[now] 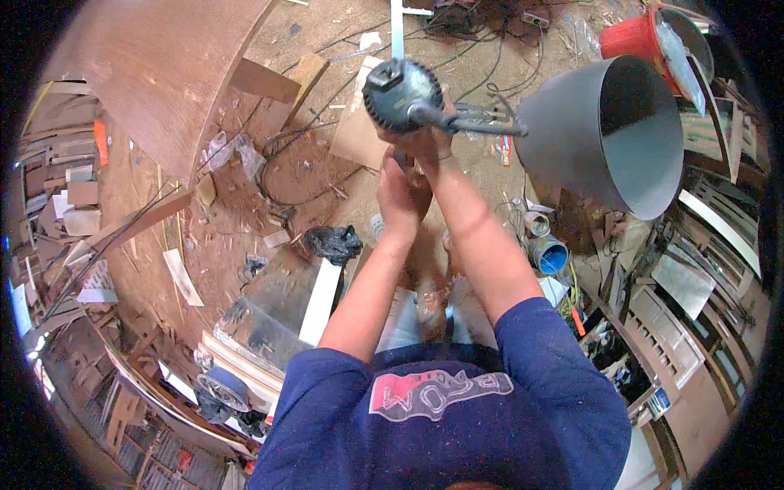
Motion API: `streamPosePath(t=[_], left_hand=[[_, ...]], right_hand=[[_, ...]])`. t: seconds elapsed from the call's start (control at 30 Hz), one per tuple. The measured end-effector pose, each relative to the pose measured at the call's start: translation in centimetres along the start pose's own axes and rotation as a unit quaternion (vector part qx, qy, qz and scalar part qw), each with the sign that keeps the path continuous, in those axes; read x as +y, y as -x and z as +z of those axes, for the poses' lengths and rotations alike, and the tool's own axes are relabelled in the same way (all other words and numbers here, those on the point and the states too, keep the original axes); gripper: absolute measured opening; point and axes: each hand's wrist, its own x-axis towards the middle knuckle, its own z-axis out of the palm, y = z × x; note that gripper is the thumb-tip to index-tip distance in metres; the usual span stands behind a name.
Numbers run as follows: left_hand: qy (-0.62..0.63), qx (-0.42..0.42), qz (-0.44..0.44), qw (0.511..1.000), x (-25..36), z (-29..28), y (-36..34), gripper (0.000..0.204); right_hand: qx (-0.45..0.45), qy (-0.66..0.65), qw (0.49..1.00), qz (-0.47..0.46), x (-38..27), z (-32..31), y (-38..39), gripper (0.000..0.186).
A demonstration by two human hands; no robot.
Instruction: The person picks up a laminate-covered wooden panel, secures it, and uses a handheld router to trim the excess edge banding from the perimeter of the piece.
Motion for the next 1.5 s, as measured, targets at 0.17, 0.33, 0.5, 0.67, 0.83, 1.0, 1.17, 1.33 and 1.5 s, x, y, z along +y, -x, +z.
streamPosePath(t=[0.17, 0.33, 0.5, 0.67, 0.83, 1.0, 1.17, 1.33, 1.5], left_hand=[[-0.098, -0.007, -0.017, 0.995, -1.6, 0.9, 0.1, 0.035], [-0.192, 0.037, 0.027, 0.98, -2.1, 0.9, 0.0, 0.026], [0.062, 0.017, -0.131, 0.989, -0.3, -0.1, 0.4, 0.049], [-0.144, 0.051, -0.028, 0.988, 0.5, -0.1, -0.8, 0.047], [-0.17, -0.012, -0.107, 0.98, 0.1, -0.3, -1.0, 0.058], [-0.132, -0.006, -0.09, 0.987, -0.4, -0.9, -1.2, 0.059], [-0.143, -0.084, -0.149, 0.975, -0.5, -1.6, -1.8, 0.061], [-0.124, -0.029, -0.08, 0.989, -0.6, -1.8, -1.8, 0.065], [-0.118, -0.035, -0.078, 0.989, -0.8, -1.4, -1.6, 0.063]], right_hand=[[0.003, -0.048, 0.998, 0.046, -2.0, -1.3, -1.4, 0.032], [0.0, -0.064, 0.997, 0.047, -2.3, -0.4, -3.9, 0.037], [0.005, -0.061, 0.997, 0.049, -0.1, 1.8, -5.8, 0.039], [-0.018, -0.012, 1.0, -0.002, 3.8, 4.4, -7.1, 0.047], [-0.053, 0.023, 0.998, -0.002, 6.4, 6.9, -7.3, 0.065], [-0.1, 0.02, 0.993, 0.053, 7.9, 8.3, -8.9, 0.084], [-0.186, -0.203, 0.918, 0.284, 7.3, 9.1, -12.7, 0.082], [-0.1, -0.263, 0.92, 0.272, 5.3, 9.1, -16.0, 0.075], [-0.004, 0.068, 0.997, -0.047, 5.9, 9.9, -19.6, 0.057]])
